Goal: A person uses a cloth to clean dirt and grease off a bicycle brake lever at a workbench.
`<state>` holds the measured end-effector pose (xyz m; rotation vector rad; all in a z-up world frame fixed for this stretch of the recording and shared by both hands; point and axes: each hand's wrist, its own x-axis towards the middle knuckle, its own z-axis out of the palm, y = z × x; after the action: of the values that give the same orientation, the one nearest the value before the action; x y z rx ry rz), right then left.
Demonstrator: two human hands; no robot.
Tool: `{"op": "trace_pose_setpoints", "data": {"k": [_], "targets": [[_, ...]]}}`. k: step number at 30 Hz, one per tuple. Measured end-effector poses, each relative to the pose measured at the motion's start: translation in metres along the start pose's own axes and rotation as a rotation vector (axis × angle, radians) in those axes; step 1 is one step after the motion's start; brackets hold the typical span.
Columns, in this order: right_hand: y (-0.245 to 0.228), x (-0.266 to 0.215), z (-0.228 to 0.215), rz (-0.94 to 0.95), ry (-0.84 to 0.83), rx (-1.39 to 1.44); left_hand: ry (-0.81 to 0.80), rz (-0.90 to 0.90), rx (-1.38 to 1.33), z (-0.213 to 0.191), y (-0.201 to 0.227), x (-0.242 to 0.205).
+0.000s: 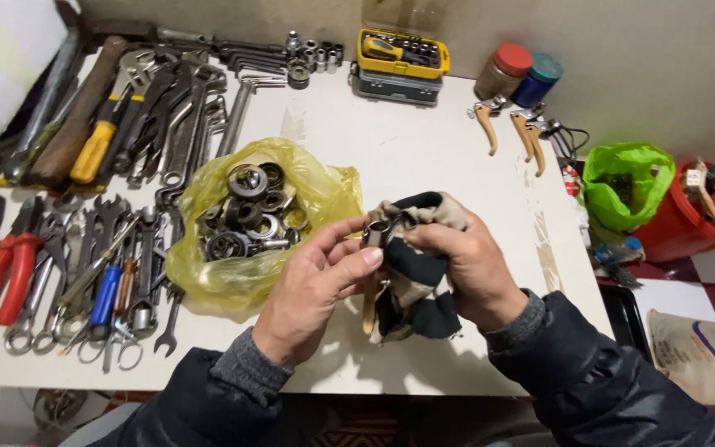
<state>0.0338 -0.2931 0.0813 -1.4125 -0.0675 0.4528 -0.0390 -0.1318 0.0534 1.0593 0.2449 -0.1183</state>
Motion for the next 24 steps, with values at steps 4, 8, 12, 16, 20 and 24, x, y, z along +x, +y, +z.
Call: {"op": "trace_pose_setpoints", "data": {"k": [4, 8, 12, 16, 20, 24], "targets": [[0.009, 0.001, -0.013, -0.112, -0.041, -0.104, 0.021, 0.057, -0.036, -0.001, -0.002, -0.001], [0.011, 0.001, -0.024, -0.241, -0.072, -0.467, 0.079, 0.065, 0.004, 0.000, 0.002, -0.005], [0.003, -0.003, -0.027, -0.198, -0.129, -0.374, 0.085, 0.123, 0.025, -0.001, -0.001, -0.007], [0.006, -0.006, -0.024, -0.277, -0.013, -0.498, 0.122, 0.197, 0.156, -0.002, -0.006, -0.008], [0.002, -0.009, -0.025, -0.529, -0.040, -0.813, 0.088, 0.183, 0.162, -0.002, -0.004, -0.010], [-0.003, -0.006, -0.023, -0.171, -0.076, -0.627, 0.083, 0.170, 0.136, -0.005, -0.006, -0.008]]}}
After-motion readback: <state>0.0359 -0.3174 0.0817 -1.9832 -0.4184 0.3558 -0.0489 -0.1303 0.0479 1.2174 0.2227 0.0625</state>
